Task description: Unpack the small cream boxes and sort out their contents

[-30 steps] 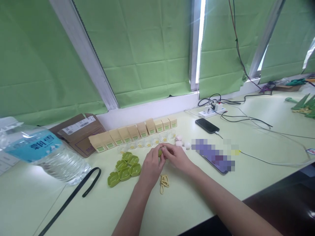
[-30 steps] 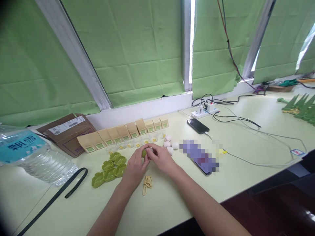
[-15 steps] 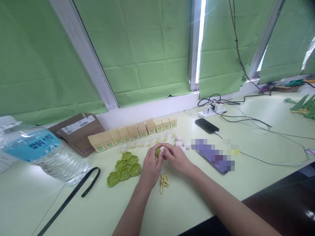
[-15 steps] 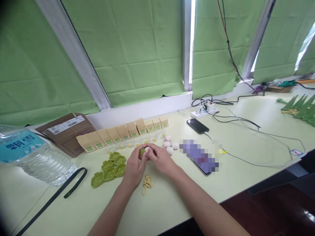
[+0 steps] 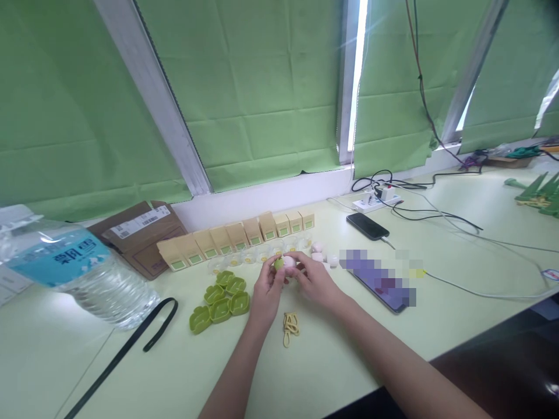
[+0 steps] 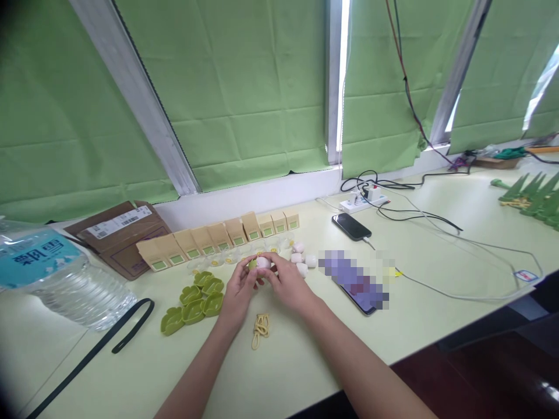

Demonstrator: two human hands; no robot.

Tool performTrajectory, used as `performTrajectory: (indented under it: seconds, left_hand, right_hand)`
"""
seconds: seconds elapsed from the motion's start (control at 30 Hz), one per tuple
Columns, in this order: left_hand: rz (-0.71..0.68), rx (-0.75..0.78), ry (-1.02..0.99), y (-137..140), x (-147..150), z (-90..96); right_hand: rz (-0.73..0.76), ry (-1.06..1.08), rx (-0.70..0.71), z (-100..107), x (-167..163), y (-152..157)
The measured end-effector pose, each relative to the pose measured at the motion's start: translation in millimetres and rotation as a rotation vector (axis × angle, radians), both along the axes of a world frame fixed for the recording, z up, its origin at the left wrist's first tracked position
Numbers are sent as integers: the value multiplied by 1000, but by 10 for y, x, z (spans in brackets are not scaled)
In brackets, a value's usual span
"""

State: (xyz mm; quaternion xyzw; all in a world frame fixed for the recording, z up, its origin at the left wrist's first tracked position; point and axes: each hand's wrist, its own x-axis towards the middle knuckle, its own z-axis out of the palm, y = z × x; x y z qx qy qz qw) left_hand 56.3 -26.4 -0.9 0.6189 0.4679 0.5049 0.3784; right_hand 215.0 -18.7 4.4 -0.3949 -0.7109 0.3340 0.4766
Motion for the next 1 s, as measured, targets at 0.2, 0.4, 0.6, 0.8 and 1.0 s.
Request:
performTrajectory:
  seconds: [0.2, 0.4, 0.6, 0.8, 1.0]
  left_hand:
    - [-85, -75, -166, 49, -12, -12]
    - [-118, -67, -193, 45, 8, -79]
    - [-68, -10, -100, 37, 38, -114]
    - [-23, -4, -71, 37, 4, -135]
    - [111, 12, -72, 76, -66, -134]
  right_hand:
    - [-40, -33, 45, -17, 21, 12]
    - [-96, -26, 38, -28, 16, 18]
    - [-148, 38, 131, -45, 17, 28]
    - [-234, 172, 116, -28, 32, 12]
    - [-289, 310, 65, 105, 197, 72]
